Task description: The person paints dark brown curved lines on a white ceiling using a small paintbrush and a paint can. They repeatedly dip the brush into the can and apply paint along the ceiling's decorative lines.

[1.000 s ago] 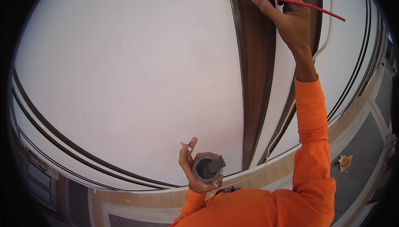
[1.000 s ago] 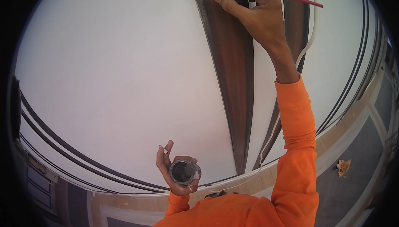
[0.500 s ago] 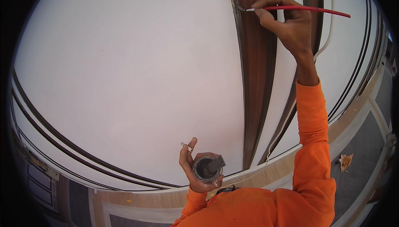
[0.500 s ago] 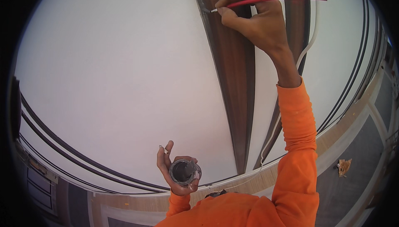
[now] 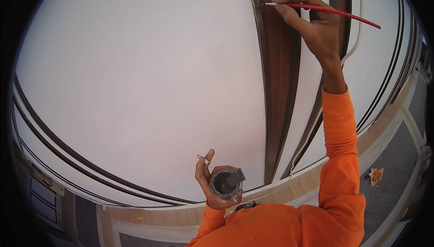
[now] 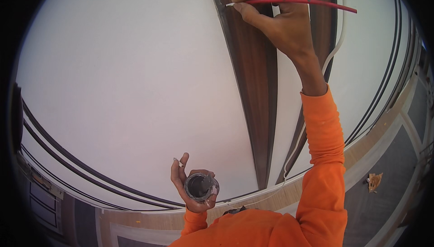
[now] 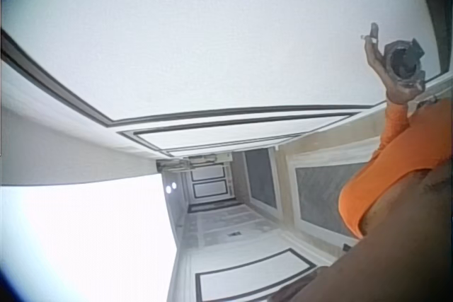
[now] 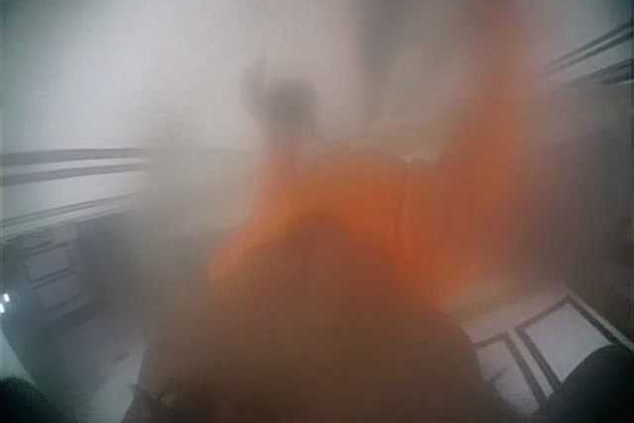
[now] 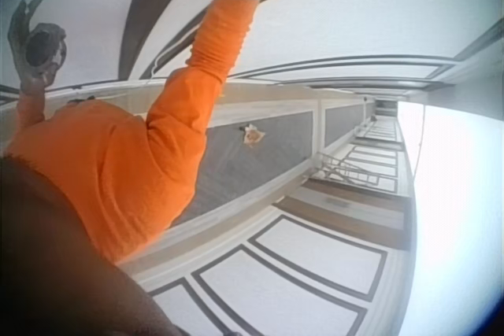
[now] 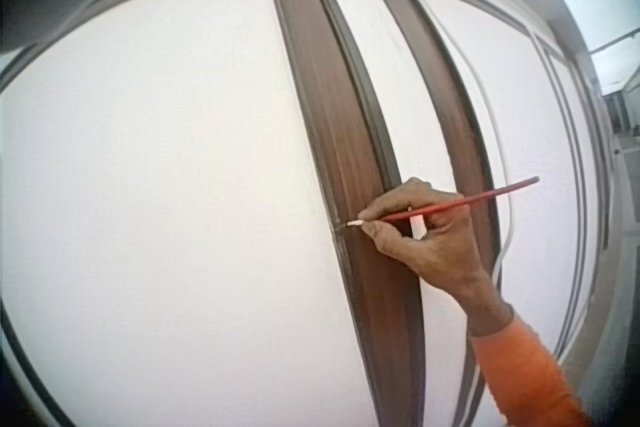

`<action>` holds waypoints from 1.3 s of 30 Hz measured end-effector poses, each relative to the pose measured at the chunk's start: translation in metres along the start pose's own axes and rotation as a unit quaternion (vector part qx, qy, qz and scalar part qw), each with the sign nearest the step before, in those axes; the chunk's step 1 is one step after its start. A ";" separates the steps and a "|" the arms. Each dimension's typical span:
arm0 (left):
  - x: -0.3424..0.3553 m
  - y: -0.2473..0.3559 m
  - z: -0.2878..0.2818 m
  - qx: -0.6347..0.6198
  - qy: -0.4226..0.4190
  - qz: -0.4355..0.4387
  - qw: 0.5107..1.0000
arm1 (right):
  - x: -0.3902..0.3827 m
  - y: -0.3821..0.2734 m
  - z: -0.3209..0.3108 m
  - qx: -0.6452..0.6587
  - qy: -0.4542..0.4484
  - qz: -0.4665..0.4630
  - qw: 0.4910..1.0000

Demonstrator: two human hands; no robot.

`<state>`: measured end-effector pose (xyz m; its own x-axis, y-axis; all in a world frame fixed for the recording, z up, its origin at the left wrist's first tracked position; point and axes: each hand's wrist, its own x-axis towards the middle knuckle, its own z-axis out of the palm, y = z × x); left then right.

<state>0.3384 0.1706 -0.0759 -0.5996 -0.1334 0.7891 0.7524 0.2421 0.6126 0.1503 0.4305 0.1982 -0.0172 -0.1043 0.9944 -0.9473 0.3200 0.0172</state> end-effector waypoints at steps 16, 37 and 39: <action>0.001 0.005 -0.002 -0.016 -0.017 -0.023 0.999 | 0.002 0.001 -0.004 -0.020 -0.021 0.020 0.999; 0.002 0.002 -0.002 -0.013 -0.016 -0.016 1.000 | 0.007 0.005 0.001 -0.032 0.001 0.016 0.999; 0.001 0.003 -0.001 -0.016 -0.013 -0.018 1.000 | 0.012 0.003 0.004 -0.014 0.025 -0.006 1.000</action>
<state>0.3402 0.1698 -0.0729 -0.6334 -0.1155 0.7652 0.7382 0.2063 0.6422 0.1455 0.4262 0.2097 0.0116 -0.0619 0.9980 -0.9379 0.3454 0.0323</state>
